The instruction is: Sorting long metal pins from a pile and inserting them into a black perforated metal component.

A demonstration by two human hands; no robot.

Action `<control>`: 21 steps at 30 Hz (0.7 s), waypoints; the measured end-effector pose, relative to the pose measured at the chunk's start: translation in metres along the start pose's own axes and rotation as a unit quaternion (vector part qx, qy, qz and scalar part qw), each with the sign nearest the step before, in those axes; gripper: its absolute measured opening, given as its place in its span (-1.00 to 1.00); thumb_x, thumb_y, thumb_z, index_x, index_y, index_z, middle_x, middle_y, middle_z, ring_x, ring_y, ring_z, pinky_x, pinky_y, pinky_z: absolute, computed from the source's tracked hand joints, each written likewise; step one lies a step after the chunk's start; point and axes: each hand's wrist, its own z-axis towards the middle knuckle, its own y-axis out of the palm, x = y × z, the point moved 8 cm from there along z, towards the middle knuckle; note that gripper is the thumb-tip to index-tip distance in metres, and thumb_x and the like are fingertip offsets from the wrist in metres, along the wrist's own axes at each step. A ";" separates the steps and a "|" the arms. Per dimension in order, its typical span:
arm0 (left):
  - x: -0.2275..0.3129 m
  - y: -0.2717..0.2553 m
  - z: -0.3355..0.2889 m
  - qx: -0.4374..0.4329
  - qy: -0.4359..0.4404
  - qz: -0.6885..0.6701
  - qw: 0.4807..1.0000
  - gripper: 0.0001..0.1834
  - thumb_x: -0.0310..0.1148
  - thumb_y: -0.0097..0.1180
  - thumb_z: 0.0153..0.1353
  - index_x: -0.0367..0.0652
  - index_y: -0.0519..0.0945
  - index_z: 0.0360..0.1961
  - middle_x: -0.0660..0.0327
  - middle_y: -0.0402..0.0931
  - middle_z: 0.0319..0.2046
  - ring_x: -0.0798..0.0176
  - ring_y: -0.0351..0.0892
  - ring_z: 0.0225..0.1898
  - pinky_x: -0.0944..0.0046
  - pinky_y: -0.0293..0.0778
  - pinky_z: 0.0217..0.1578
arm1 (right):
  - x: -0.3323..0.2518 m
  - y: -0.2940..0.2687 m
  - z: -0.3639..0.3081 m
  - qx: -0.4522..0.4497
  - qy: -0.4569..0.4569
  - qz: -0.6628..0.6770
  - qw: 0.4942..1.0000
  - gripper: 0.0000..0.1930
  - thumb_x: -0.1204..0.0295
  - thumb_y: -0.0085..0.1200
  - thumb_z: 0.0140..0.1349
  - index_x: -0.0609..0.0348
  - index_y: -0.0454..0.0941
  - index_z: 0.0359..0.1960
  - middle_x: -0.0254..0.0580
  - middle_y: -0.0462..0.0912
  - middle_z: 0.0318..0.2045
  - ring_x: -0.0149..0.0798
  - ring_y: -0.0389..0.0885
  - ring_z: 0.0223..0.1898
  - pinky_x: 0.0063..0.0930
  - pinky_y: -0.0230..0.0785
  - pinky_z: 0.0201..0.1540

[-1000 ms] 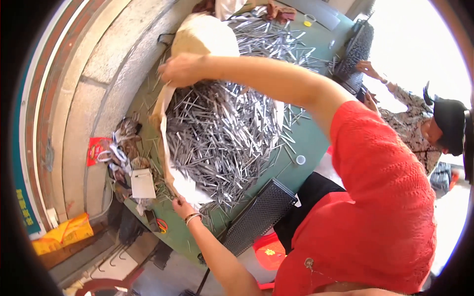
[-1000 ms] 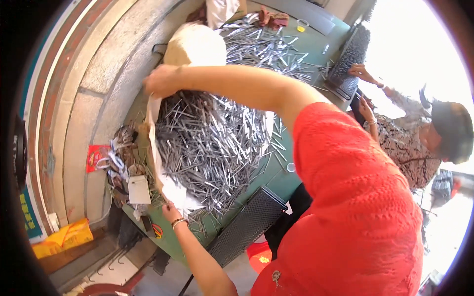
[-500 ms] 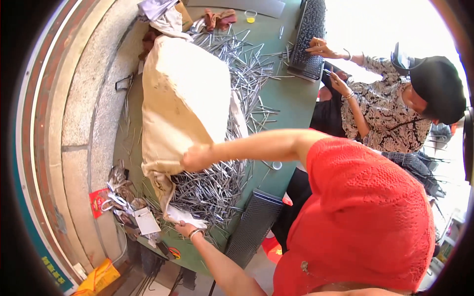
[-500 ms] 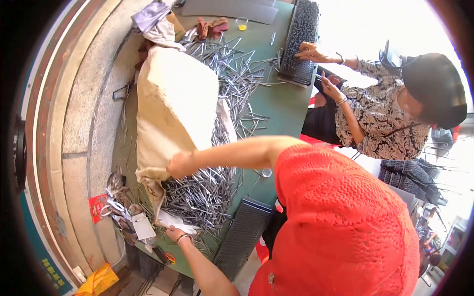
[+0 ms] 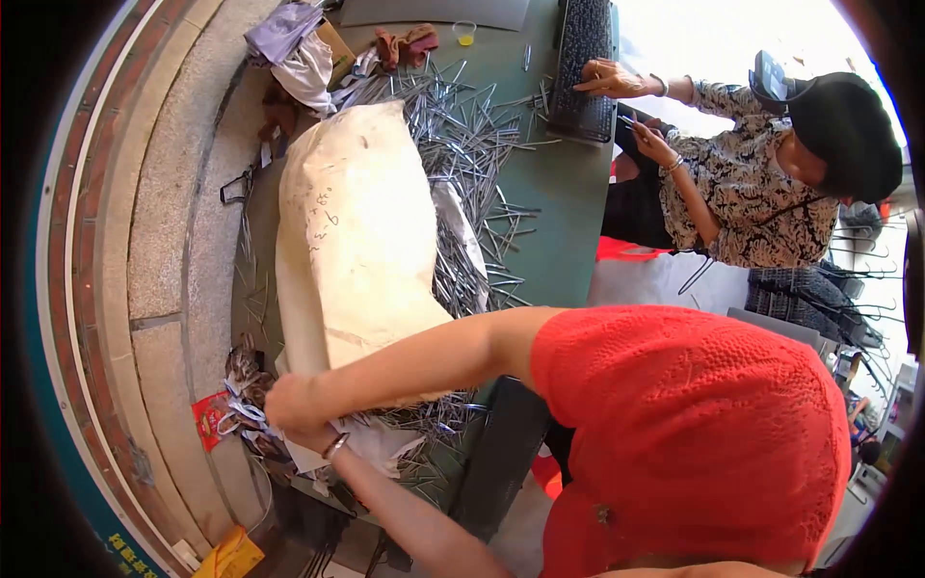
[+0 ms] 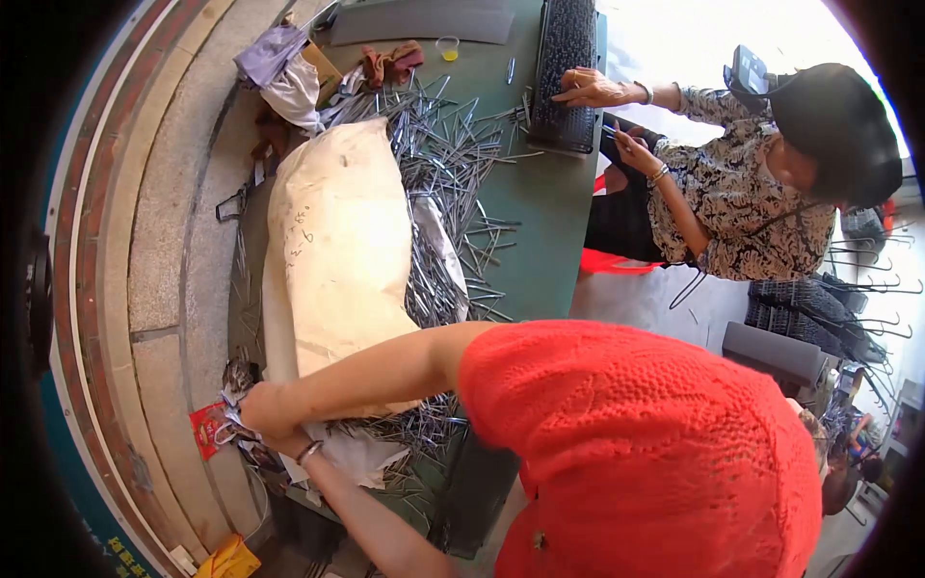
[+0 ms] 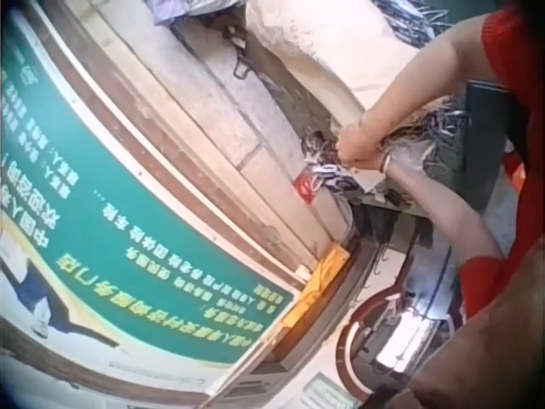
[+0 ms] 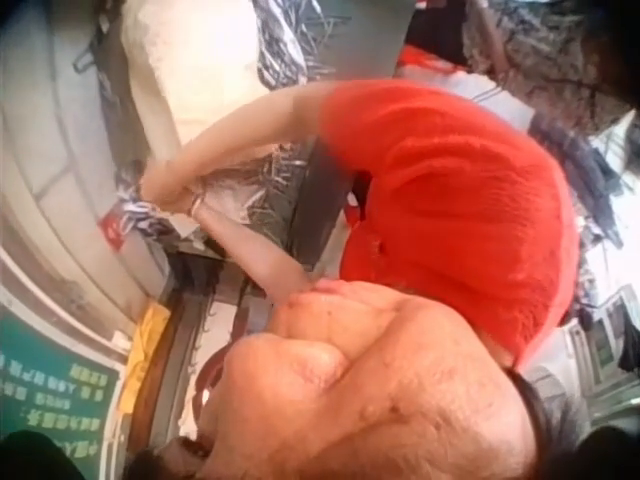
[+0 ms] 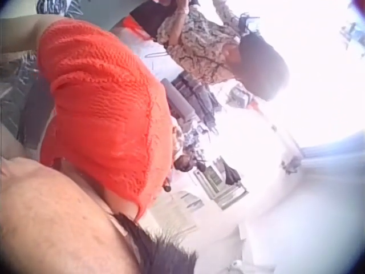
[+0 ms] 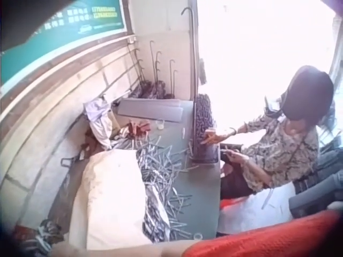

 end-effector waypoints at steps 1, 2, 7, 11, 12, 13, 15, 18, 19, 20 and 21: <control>-0.018 -0.017 0.011 0.006 -0.004 0.009 1.000 -0.63 -0.06 0.00 0.23 -0.10 0.46 -0.11 0.20 0.55 -0.35 0.27 0.56 -0.31 0.25 0.48 -0.27 | -0.005 -0.023 0.000 0.064 -0.120 0.195 0.971 -0.92 0.40 0.10 -0.13 0.12 0.58 -0.62 -0.20 0.54 -0.62 -0.13 0.54 -0.52 -0.18 0.40 -0.48; -0.034 -0.032 0.017 0.033 0.055 -0.017 0.998 -0.64 -0.05 0.03 0.21 -0.10 0.49 -0.15 0.23 0.56 -0.41 0.27 0.56 -0.38 0.26 0.48 -0.35 | 0.004 -0.050 -0.011 0.121 -0.228 0.381 0.888 -0.93 0.45 0.09 -0.13 0.16 0.56 -0.58 -0.15 0.55 -0.55 -0.10 0.55 -0.46 -0.19 0.41 -0.41; -0.055 -0.038 0.014 0.041 0.089 -0.059 0.993 -0.66 -0.05 0.05 0.19 -0.09 0.51 -0.20 0.25 0.57 -0.46 0.27 0.57 -0.44 0.26 0.48 -0.43 | 0.281 -0.070 -0.170 0.168 0.399 0.242 0.868 -0.73 0.27 0.14 0.13 0.24 0.55 -0.27 -0.09 0.59 -0.37 -0.14 0.57 -0.33 -0.31 0.42 -0.26; -0.026 -0.019 0.060 0.036 0.103 -0.093 0.990 -0.66 -0.06 0.05 0.20 -0.10 0.51 -0.19 0.25 0.57 -0.45 0.27 0.57 -0.45 0.26 0.48 -0.44 | 0.433 -0.023 -0.269 -0.011 0.601 0.048 0.797 -0.28 -0.20 -0.14 0.16 0.40 0.57 -0.26 0.24 0.60 -0.24 0.17 0.57 -0.15 -0.06 0.41 -0.12; -0.029 -0.018 0.058 0.028 0.097 -0.092 0.991 -0.66 -0.07 0.05 0.20 -0.10 0.51 -0.19 0.25 0.57 -0.45 0.27 0.56 -0.45 0.26 0.48 -0.44 | 0.432 -0.005 -0.266 -0.083 0.601 0.102 0.789 -0.23 -0.24 -0.15 0.14 0.42 0.58 -0.26 0.27 0.59 -0.22 0.17 0.57 -0.12 -0.07 0.41 -0.09; -0.031 -0.017 0.056 0.020 0.091 -0.091 0.991 -0.66 -0.07 0.05 0.20 -0.10 0.51 -0.19 0.24 0.57 -0.45 0.27 0.56 -0.45 0.26 0.48 -0.44 | 0.431 0.000 -0.262 -0.064 0.613 0.098 0.782 -0.22 -0.25 -0.15 0.12 0.43 0.58 -0.27 0.26 0.59 -0.23 0.17 0.57 -0.13 -0.09 0.41 -0.09; -0.026 -0.017 0.053 0.004 0.083 -0.093 0.992 -0.67 -0.08 0.05 0.20 -0.11 0.51 -0.19 0.24 0.57 -0.44 0.27 0.56 -0.45 0.26 0.47 -0.44 | 0.430 0.005 -0.243 -0.026 0.610 0.071 0.789 -0.26 -0.21 -0.13 0.12 0.42 0.59 -0.31 0.25 0.60 -0.26 0.16 0.59 -0.16 -0.13 0.43 -0.09; -0.026 -0.013 0.037 -0.027 0.065 -0.099 0.993 -0.67 -0.09 0.05 0.20 -0.11 0.51 -0.18 0.24 0.57 -0.44 0.27 0.56 -0.45 0.26 0.47 -0.44 | 0.435 0.013 -0.239 -0.048 0.568 0.056 0.820 -0.38 -0.09 -0.12 0.15 0.37 0.60 -0.35 0.22 0.61 -0.30 0.15 0.60 -0.20 -0.14 0.45 -0.12; -0.018 -0.011 0.039 -0.033 0.064 -0.103 0.992 -0.67 -0.09 0.05 0.20 -0.11 0.51 -0.18 0.24 0.57 -0.44 0.27 0.55 -0.45 0.26 0.47 -0.44 | 0.438 0.013 -0.235 -0.070 0.530 0.065 0.843 -0.44 -0.02 -0.13 0.17 0.35 0.61 -0.36 0.20 0.62 -0.31 0.15 0.61 -0.22 -0.13 0.46 -0.14; -0.018 -0.017 0.041 -0.029 0.059 -0.104 0.992 -0.67 -0.09 0.05 0.20 -0.11 0.51 -0.18 0.24 0.57 -0.44 0.27 0.55 -0.45 0.26 0.47 -0.45 | 0.435 0.014 -0.232 -0.071 0.524 0.068 0.846 -0.44 -0.02 -0.13 0.17 0.35 0.61 -0.36 0.20 0.62 -0.31 0.15 0.61 -0.22 -0.13 0.46 -0.14; -0.015 -0.024 0.044 -0.024 0.056 -0.106 0.993 -0.67 -0.10 0.05 0.20 -0.12 0.51 -0.18 0.24 0.57 -0.44 0.27 0.55 -0.45 0.26 0.47 -0.45 | 0.428 0.015 -0.227 -0.086 0.485 0.052 0.869 -0.48 0.03 -0.14 0.18 0.33 0.61 -0.38 0.19 0.62 -0.34 0.15 0.61 -0.24 -0.11 0.46 -0.16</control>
